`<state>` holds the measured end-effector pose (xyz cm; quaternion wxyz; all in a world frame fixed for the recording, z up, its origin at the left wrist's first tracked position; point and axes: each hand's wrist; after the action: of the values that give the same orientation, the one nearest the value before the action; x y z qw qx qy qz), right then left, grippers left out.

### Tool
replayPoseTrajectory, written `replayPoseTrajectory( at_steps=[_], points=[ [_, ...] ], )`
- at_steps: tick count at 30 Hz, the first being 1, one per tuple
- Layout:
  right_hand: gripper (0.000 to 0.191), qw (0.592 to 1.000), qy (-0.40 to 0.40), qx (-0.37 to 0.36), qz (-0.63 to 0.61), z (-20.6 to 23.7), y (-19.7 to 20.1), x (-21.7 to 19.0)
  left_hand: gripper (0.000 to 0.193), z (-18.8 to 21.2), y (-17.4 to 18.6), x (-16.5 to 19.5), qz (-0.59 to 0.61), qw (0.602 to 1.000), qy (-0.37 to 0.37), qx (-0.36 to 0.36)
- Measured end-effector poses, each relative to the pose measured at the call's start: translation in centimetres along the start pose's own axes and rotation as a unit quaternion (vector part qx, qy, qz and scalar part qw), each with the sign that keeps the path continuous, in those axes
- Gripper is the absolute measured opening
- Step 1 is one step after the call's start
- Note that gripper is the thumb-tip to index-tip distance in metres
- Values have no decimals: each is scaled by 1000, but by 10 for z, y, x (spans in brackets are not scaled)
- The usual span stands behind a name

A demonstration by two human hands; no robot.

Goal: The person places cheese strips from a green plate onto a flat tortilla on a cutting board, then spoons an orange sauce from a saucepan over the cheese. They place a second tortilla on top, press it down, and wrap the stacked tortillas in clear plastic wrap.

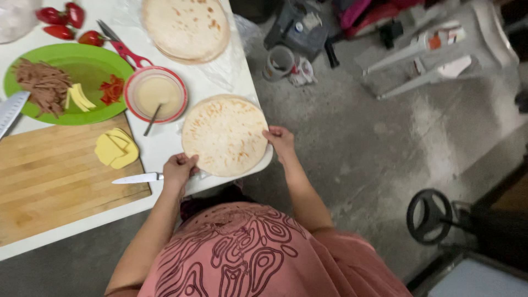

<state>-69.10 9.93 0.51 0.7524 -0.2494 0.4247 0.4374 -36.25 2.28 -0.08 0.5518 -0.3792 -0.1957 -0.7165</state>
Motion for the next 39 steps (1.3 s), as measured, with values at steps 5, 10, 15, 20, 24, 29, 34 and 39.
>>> replayPoseTrajectory(
  at_steps=[5, 10, 15, 20, 24, 29, 34, 39],
  points=[
    [41, 996, 80, 13, -29, -4, -6, 6, 27, 0, -2, 0, -16, 999, -20, 19],
    [40, 997, 71, 11, -32, -7, -11, 8, 25, -11, 6, -10, -29, 999, -25, 20],
    [39, 998, 59, 4, -30, -9, -16, 4, 28, -26, 10, -21, -44, 997, -50, 25],
    [38, 998, 62, 9, -16, -9, -20, -3, 29, -27, 8, -19, -55, 997, -45, 40],
    [37, 998, 63, 5, -24, -6, -22, -6, 29, -27, 6, -15, -41, 997, -52, 32],
    [37, 999, 47, 13, 4, -9, -22, -6, 30, -29, 4, -12, -53, 996, -71, 30],
    [46, 997, 68, 38, 4, -9, -19, -7, 33, -26, 5, -11, -28, 997, -53, 38],
    [57, 819, 358, 102, 437, 8, -41, -18, 40, -25, -5, -26, 46, 998, -38, 5]
  ],
)
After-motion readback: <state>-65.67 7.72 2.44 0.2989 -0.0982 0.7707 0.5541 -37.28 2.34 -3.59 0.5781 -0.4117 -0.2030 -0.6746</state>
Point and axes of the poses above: each hand's wrist, its own z-axis away from the middle knuckle, its own y-axis out of the back of the hand, x = y × z, and after that the axes turned 13 degrees about -x, right-handed
